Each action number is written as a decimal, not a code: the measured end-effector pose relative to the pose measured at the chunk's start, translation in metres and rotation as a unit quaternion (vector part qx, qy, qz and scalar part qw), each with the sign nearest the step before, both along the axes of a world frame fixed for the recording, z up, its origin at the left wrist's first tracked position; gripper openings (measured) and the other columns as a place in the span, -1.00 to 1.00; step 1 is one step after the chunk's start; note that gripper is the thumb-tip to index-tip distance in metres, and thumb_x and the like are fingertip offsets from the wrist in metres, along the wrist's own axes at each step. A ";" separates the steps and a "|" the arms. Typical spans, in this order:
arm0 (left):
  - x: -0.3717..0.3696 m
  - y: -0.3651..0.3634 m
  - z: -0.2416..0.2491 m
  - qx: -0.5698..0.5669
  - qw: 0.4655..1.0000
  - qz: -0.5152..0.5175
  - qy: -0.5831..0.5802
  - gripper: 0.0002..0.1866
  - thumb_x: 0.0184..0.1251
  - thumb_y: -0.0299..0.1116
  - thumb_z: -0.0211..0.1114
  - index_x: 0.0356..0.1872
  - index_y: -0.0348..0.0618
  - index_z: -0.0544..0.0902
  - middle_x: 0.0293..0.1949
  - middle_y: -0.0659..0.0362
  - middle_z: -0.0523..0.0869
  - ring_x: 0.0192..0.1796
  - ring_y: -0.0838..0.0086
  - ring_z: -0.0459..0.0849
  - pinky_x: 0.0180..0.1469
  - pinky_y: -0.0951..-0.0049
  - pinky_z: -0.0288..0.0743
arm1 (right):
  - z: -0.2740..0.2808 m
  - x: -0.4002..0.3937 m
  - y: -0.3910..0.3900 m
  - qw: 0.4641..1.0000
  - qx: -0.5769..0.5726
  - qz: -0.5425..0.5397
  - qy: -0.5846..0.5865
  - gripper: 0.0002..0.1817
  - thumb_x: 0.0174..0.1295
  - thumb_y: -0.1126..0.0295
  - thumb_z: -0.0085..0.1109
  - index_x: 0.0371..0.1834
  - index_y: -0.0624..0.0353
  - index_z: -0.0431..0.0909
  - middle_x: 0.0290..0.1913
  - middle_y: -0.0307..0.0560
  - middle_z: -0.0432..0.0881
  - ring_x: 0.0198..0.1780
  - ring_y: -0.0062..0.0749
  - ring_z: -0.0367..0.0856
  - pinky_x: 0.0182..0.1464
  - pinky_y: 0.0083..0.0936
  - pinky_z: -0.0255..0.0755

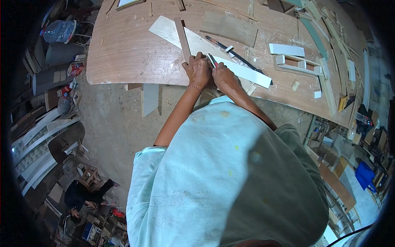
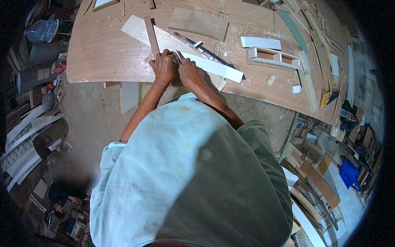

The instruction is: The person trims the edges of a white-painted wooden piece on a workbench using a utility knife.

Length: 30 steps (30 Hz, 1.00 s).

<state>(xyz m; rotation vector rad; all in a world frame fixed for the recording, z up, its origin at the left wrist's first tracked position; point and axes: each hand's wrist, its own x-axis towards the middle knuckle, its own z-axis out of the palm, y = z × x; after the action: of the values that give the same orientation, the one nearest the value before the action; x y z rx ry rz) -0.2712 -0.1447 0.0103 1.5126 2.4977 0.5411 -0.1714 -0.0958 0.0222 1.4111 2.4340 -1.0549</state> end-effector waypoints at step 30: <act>0.002 -0.002 -0.006 0.019 1.000 0.010 -0.007 -0.89 -0.20 -0.40 0.22 -0.53 -0.09 0.61 -0.29 0.20 0.52 -0.21 0.32 0.44 -0.24 0.20 0.13 | -0.006 0.001 -0.008 0.997 0.061 0.037 -0.004 -0.67 0.23 0.25 -0.22 -0.28 0.38 0.28 -0.37 0.32 0.53 -0.33 0.14 0.55 -0.28 -0.15 0.44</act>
<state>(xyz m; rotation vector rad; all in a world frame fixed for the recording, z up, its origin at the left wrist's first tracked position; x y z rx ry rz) -0.2688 -0.1463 0.0045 1.4918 2.5084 0.6031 -0.1703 -0.1042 0.0163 1.3429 2.5634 -0.8977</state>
